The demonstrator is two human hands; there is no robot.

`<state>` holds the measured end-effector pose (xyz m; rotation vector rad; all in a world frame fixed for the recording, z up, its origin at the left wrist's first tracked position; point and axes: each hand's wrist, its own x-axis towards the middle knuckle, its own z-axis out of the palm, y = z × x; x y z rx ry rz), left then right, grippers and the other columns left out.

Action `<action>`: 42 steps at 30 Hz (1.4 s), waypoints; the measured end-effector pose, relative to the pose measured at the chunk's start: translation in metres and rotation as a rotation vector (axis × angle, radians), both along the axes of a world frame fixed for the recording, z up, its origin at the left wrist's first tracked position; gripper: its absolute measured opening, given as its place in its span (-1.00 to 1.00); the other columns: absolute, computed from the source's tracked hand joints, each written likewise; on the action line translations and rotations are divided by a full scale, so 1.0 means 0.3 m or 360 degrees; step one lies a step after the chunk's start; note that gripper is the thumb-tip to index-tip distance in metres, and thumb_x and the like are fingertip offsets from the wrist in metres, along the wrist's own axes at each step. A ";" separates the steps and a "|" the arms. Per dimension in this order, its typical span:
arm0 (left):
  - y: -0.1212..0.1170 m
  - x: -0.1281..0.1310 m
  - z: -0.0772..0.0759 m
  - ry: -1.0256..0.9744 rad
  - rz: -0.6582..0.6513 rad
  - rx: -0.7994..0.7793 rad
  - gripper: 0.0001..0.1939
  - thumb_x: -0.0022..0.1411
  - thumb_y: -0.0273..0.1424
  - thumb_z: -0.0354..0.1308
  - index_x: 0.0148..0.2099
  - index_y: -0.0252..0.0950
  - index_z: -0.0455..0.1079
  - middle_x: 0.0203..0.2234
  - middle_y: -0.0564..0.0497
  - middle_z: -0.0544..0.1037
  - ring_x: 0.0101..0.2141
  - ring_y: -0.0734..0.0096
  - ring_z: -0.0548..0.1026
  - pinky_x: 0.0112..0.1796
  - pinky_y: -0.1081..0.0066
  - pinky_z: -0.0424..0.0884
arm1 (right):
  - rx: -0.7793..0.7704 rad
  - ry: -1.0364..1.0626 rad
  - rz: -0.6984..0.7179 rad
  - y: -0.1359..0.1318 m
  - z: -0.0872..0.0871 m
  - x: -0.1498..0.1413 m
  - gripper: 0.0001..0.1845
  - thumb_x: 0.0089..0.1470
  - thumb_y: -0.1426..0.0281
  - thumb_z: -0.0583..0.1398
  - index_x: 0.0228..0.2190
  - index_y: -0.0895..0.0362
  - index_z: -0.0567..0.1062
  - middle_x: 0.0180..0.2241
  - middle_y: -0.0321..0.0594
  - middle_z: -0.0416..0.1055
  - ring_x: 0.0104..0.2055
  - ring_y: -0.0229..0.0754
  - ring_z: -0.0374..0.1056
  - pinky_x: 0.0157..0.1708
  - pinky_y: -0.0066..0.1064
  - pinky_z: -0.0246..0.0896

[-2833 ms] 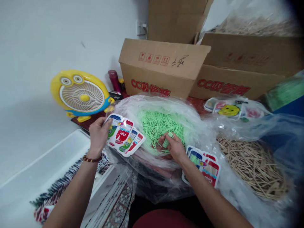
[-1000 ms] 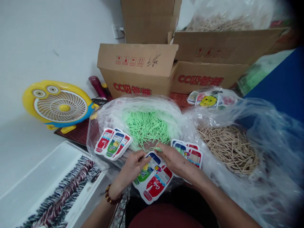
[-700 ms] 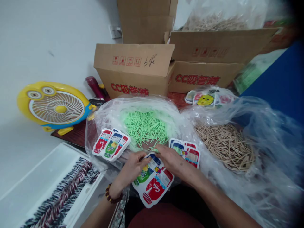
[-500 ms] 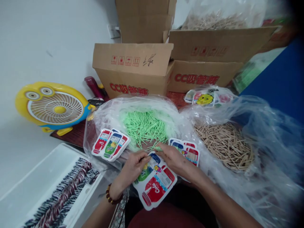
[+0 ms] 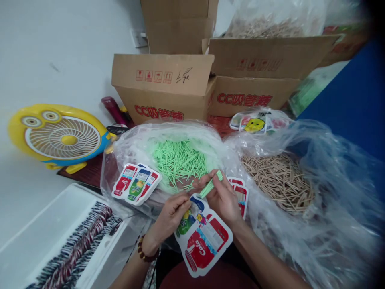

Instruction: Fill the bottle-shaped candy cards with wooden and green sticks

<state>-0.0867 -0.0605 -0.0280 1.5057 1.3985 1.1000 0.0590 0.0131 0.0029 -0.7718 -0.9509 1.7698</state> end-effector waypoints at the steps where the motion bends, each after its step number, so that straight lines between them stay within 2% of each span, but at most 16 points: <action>1: 0.002 0.004 -0.001 -0.0014 0.0013 0.0001 -0.68 0.35 -0.35 -0.04 -0.49 -0.29 0.17 -0.53 0.10 0.21 -0.47 0.49 0.19 -0.40 0.47 0.14 | -0.0052 0.0004 0.0003 -0.009 -0.008 0.002 -0.76 0.10 0.13 0.17 -0.27 -0.01 0.31 -0.37 -0.33 0.47 -0.38 -0.20 0.41 -0.39 -0.38 0.30; 5: 0.008 0.016 -0.011 -0.0139 0.0090 -0.0064 -0.70 0.33 -0.31 0.00 -0.46 -0.30 0.21 -0.54 0.12 0.21 -0.47 0.51 0.18 -0.41 0.49 0.15 | -0.0305 -0.0015 0.0102 -0.024 -0.036 0.018 -0.70 0.04 0.14 0.23 -0.21 -0.01 0.35 -0.43 -0.37 0.47 -0.47 -0.21 0.39 -0.52 -0.44 0.24; 8: 0.014 0.018 -0.021 -0.0298 0.0112 -0.0198 -0.75 0.29 -0.26 0.06 -0.38 -0.31 0.30 -0.51 0.11 0.26 -0.45 0.50 0.21 -0.41 0.50 0.18 | -0.0225 -0.0028 0.0446 -0.013 -0.031 0.032 -0.75 0.00 0.21 0.27 -0.28 0.02 0.41 -0.28 -0.29 0.52 -0.30 -0.15 0.45 -0.35 -0.39 0.33; 11: 0.021 0.016 -0.033 -0.0487 0.0128 -0.0285 -0.76 0.27 -0.24 0.09 -0.32 -0.32 0.35 -0.49 0.10 0.30 -0.45 0.51 0.23 -0.41 0.51 0.20 | -0.0063 -0.0036 0.0655 0.013 -0.014 0.051 -0.74 0.04 0.26 0.24 -0.18 -0.01 0.42 -0.03 -0.25 0.46 -0.09 -0.10 0.44 -0.12 -0.28 0.34; 13: 0.027 0.015 -0.041 -0.0594 0.0165 -0.0314 -0.76 0.26 -0.24 0.10 -0.31 -0.33 0.36 -0.49 0.10 0.32 -0.46 0.52 0.24 -0.43 0.52 0.20 | 0.0140 -0.0204 0.0631 0.034 -0.005 0.070 -0.68 0.14 0.25 0.16 -0.04 -0.06 0.38 0.05 -0.25 0.40 0.00 -0.11 0.39 0.00 -0.21 0.28; 16: 0.036 0.016 -0.048 -0.0717 0.0220 -0.0325 -0.77 0.25 -0.24 0.12 -0.30 -0.33 0.37 -0.50 0.10 0.34 -0.48 0.54 0.24 -0.44 0.53 0.20 | 0.0696 -0.0756 0.0601 0.065 0.006 0.102 -0.62 0.24 0.25 0.04 0.07 -0.07 0.35 0.09 -0.22 0.38 0.10 -0.11 0.31 0.15 -0.15 0.13; 19: 0.047 0.018 -0.048 -0.0773 0.0265 -0.0289 -0.76 0.24 -0.24 0.14 -0.30 -0.34 0.38 -0.50 0.10 0.34 -0.48 0.55 0.24 -0.44 0.54 0.21 | 0.1179 -0.1177 0.0772 0.086 0.022 0.121 -0.58 0.25 0.25 0.02 0.12 -0.06 0.32 0.12 -0.20 0.35 0.15 -0.10 0.26 0.17 -0.14 0.09; 21: 0.052 0.021 -0.045 -0.0794 0.0292 -0.0255 -0.76 0.23 -0.24 0.15 -0.31 -0.34 0.38 -0.51 0.11 0.33 -0.49 0.55 0.24 -0.44 0.54 0.22 | 0.1352 -0.1279 0.0930 0.093 0.035 0.126 -0.53 0.25 0.26 0.02 0.18 -0.04 0.23 0.17 -0.18 0.28 0.19 -0.10 0.22 0.16 -0.15 0.12; 23: 0.056 0.024 -0.043 -0.0831 0.0312 -0.0222 -0.76 0.22 -0.24 0.16 -0.32 -0.34 0.38 -0.53 0.11 0.33 -0.50 0.55 0.24 -0.45 0.54 0.22 | 0.1422 -0.1322 0.0948 0.097 0.045 0.129 -0.48 0.25 0.29 0.03 0.22 0.00 0.16 0.19 -0.15 0.24 0.20 -0.11 0.20 0.15 -0.18 0.14; 25: 0.058 0.025 -0.041 -0.0872 0.0338 -0.0183 -0.77 0.22 -0.25 0.17 -0.32 -0.34 0.39 -0.53 0.11 0.35 -0.50 0.55 0.26 -0.45 0.54 0.23 | 0.1402 -0.1365 0.0847 0.101 0.053 0.135 -0.54 0.25 0.31 0.04 0.16 0.03 0.24 0.12 -0.14 0.34 0.12 -0.13 0.30 0.07 -0.24 0.22; 27: 0.059 0.024 -0.038 -0.0890 0.0379 -0.0119 -0.78 0.22 -0.25 0.17 -0.31 -0.33 0.41 -0.51 0.09 0.38 -0.49 0.53 0.28 -0.43 0.52 0.26 | 0.1399 -0.1470 0.0762 0.106 0.059 0.146 -0.69 0.24 0.31 0.05 -0.01 0.05 0.40 -0.11 -0.19 0.50 -0.10 -0.15 0.43 -0.11 -0.32 0.31; 29: 0.061 0.020 -0.032 -0.0830 0.0392 -0.0039 -0.79 0.22 -0.26 0.16 -0.30 -0.32 0.46 -0.45 0.05 0.42 -0.44 0.49 0.33 -0.38 0.50 0.29 | 0.1490 -0.1565 0.0783 0.112 0.068 0.160 -0.79 0.24 0.33 0.05 -0.20 0.06 0.47 -0.31 -0.26 0.53 -0.28 -0.19 0.44 -0.27 -0.39 0.29; 34: 0.080 0.013 0.009 -0.0598 0.0343 0.0197 -0.83 0.23 -0.34 0.17 -0.30 -0.31 0.53 -0.35 -0.03 0.49 -0.29 0.37 0.40 -0.23 0.43 0.32 | 0.1678 -0.1653 0.0686 0.135 0.118 0.180 -0.83 0.23 0.34 0.08 -0.28 0.06 0.47 -0.37 -0.30 0.50 -0.37 -0.26 0.41 -0.37 -0.48 0.18; 38: 0.101 0.021 0.058 -0.0589 0.0454 0.0317 -0.84 0.22 -0.37 0.18 -0.36 -0.31 0.52 -0.36 -0.02 0.48 -0.31 0.40 0.39 -0.27 0.45 0.31 | 0.1710 -0.1706 0.0634 0.154 0.167 0.176 -0.81 0.22 0.32 0.08 -0.35 0.07 0.47 -0.45 -0.33 0.46 -0.43 -0.28 0.36 -0.40 -0.48 0.13; 40: 0.106 0.028 0.078 -0.0741 0.0475 0.0251 -0.84 0.20 -0.35 0.20 -0.38 -0.31 0.50 -0.41 0.03 0.47 -0.37 0.45 0.38 -0.35 0.50 0.30 | 0.1618 -0.1625 0.0583 0.164 0.178 0.176 -0.81 0.22 0.30 0.09 -0.35 0.07 0.47 -0.47 -0.34 0.44 -0.44 -0.29 0.34 -0.40 -0.48 0.13; 42: 0.106 0.035 0.094 -0.0929 0.0396 0.0069 -0.85 0.16 -0.32 0.24 -0.33 -0.31 0.51 -0.44 0.05 0.49 -0.41 0.48 0.40 -0.37 0.51 0.32 | 0.1503 -0.1575 0.0517 0.177 0.175 0.179 -0.78 0.19 0.26 0.11 -0.39 0.08 0.47 -0.51 -0.34 0.41 -0.46 -0.28 0.31 -0.44 -0.48 0.12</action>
